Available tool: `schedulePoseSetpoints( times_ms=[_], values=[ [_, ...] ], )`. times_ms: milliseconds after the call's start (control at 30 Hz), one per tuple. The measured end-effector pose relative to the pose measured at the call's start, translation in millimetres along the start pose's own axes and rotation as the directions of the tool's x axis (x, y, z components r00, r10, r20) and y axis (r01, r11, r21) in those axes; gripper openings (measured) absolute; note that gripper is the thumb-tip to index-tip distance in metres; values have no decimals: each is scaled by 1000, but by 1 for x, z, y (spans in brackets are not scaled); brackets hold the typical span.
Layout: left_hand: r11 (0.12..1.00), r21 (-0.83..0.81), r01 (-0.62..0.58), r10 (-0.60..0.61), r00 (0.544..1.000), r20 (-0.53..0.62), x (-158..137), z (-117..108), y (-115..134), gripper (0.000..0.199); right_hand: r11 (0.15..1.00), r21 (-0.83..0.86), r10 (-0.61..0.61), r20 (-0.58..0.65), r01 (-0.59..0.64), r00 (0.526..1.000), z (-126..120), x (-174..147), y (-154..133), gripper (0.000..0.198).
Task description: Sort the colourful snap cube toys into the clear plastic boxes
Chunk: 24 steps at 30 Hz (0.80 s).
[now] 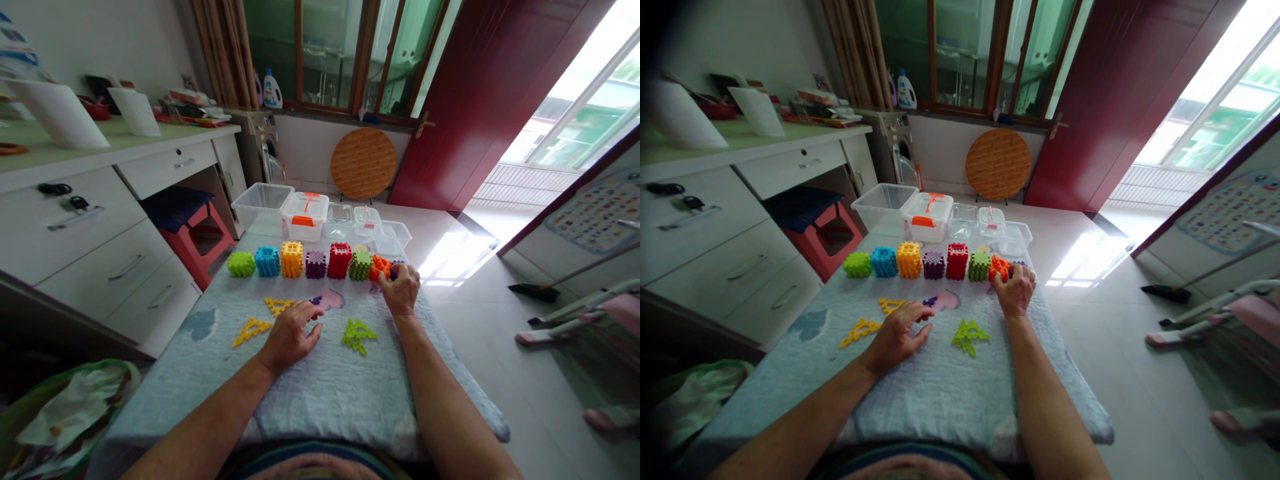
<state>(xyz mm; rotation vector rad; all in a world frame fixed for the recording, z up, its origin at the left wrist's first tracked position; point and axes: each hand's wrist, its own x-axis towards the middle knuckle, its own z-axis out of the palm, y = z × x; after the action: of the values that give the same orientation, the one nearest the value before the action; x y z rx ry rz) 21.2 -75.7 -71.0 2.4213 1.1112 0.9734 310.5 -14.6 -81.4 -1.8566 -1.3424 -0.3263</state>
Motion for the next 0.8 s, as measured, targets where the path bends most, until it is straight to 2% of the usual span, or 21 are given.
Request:
schedulePoseSetpoints(
  times_ms=[100, 200, 800],
  values=[
    [1000, -1, -2, 2, 1000, 2, 0, 1, 0, 16, 999, -36, -4, -6, 4, 1000, 1, -2, -4, 38],
    [1000, -3, -5, 5, 1000, 6, 0, 1, 0, 16, 998, -58, -28, 12, 29, 1000, 2, -5, -9, 46],
    [1000, -22, -4, 4, 1000, 2, -1, 0, 0, 17, 998, -69, -1, 47, 4, 999, 13, -5, -10, 41]
  ],
)
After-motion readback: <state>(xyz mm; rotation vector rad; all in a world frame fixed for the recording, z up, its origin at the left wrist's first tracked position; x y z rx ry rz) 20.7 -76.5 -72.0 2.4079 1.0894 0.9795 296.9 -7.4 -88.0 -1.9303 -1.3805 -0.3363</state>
